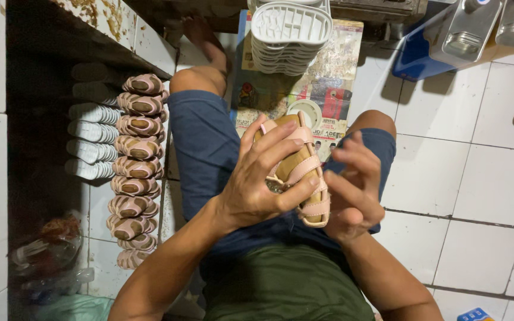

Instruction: The person sits on the floor assembling pink sandals, pressing and smoothing the fabric straps onto the soles by hand and dipping fingers into a small bowl, likely of adhesive, between presses. Finished sandals are placed on a low shelf beside them.

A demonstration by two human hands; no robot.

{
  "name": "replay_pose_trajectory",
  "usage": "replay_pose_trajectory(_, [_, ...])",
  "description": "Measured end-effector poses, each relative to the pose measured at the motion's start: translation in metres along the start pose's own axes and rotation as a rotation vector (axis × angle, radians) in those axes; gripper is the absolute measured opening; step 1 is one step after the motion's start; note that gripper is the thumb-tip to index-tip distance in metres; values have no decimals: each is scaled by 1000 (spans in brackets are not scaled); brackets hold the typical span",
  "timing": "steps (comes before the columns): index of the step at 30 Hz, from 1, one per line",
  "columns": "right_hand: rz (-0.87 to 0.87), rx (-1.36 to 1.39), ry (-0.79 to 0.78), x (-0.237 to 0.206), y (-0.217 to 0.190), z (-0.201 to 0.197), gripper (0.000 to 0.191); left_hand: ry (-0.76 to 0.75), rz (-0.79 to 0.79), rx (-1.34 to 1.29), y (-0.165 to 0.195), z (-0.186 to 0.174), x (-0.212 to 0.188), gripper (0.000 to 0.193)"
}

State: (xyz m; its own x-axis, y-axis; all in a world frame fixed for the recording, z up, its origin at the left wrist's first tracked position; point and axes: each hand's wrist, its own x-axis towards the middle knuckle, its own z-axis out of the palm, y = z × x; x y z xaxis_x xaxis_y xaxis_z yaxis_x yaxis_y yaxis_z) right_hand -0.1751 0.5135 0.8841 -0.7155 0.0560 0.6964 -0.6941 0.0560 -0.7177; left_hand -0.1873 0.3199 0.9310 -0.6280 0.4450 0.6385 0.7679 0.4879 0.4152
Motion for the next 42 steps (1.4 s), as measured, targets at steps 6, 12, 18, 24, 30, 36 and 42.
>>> replay_pose_trajectory(6, [-182,102,59,-3,3,8,70,-20,-109,-161,-4,3,-3,57])
replay_pose_trajectory(12, [454,-206,-313,5,49,-34,46,42,-160,-136,-16,-5,-14,70])
replay_pose_trajectory(18, [123,-823,-879,-18,169,-32,60,127,-184,-120,-23,-10,-24,70])
replay_pose_trajectory(24, [-7,-739,-825,-12,190,-36,39,163,-210,-91,-32,-22,-21,67])
replay_pose_trajectory(30, [450,-346,-471,19,67,-34,39,182,-178,-144,-36,-20,-5,57])
replay_pose_trajectory(36, [298,374,-98,-3,-5,7,74,102,-202,-209,-10,-1,14,56])
replay_pose_trajectory(42, [107,243,-4,-3,2,13,78,86,-222,-240,7,-5,19,59])
